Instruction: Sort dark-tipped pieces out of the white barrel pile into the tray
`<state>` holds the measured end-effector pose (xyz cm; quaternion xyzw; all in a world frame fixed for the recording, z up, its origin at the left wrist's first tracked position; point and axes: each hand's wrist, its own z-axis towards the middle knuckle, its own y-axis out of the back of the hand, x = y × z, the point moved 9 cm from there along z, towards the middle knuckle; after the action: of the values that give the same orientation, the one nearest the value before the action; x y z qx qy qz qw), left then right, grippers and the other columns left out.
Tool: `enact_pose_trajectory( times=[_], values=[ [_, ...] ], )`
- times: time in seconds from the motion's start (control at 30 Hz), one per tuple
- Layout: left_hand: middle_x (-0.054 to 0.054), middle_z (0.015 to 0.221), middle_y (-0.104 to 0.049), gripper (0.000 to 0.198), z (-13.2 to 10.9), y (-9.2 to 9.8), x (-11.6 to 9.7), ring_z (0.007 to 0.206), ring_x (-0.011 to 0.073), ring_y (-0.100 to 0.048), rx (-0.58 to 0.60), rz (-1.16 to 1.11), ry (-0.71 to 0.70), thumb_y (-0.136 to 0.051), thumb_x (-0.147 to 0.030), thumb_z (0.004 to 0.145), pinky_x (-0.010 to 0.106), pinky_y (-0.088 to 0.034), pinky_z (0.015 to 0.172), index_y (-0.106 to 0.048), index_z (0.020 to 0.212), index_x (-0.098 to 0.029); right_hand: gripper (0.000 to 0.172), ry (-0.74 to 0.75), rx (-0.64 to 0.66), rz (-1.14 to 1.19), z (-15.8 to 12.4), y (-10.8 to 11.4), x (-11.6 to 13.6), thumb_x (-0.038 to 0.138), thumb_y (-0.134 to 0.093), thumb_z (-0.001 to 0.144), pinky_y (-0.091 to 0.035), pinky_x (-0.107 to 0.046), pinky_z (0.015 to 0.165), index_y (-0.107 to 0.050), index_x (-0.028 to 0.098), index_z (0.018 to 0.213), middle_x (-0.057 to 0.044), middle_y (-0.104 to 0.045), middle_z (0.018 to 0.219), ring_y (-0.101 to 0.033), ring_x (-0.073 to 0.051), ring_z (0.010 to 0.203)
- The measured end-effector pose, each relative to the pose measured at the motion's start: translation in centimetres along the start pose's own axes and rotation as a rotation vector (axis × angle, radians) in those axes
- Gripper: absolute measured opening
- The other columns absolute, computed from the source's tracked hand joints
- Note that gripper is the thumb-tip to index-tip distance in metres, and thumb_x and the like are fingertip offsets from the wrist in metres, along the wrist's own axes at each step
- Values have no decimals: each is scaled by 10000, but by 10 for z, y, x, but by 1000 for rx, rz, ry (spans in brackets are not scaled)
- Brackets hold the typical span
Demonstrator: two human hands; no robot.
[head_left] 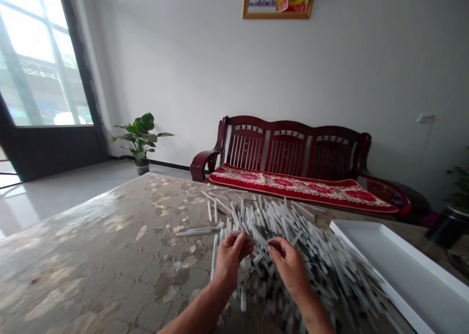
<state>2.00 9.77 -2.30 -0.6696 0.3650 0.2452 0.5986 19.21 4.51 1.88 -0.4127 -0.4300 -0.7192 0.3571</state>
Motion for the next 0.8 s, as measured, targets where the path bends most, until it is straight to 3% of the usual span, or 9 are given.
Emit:
enact_pose_trajectory(
  times=[0.23,0.43,0.57,0.8],
  values=[
    [44,702,-747,467,-1,-2,1,617,151,-712,10,10,-2,-900,-450,517,218,-572,576,-647,760,-142,496,-88,46,14,-2,-6,-8,647,-479,831,-437,-284,449,-669,209,697,-36,-641,552,-578,-192,455],
    [40,643,-727,377,4,9,-1,590,151,-707,-79,19,-11,-872,-400,599,216,-569,563,-624,725,-145,291,-21,-30,-83,0,6,-4,451,-570,805,-518,-288,613,-729,214,864,-47,-739,701,-685,-221,622],
    [43,664,-733,363,7,11,-8,604,145,-709,-80,-5,-45,-863,-397,614,207,-568,572,-630,730,-144,215,65,-30,-208,1,11,5,362,-593,784,-520,-289,686,-740,223,857,-53,-757,778,-695,-222,707],
    [54,695,-746,345,3,6,-3,606,163,-717,-46,27,-12,-859,-373,630,234,-580,583,-636,766,-148,265,185,-76,-277,-2,14,23,382,-543,843,-511,-276,730,-745,223,911,-67,-740,893,-674,-209,812]
  ],
)
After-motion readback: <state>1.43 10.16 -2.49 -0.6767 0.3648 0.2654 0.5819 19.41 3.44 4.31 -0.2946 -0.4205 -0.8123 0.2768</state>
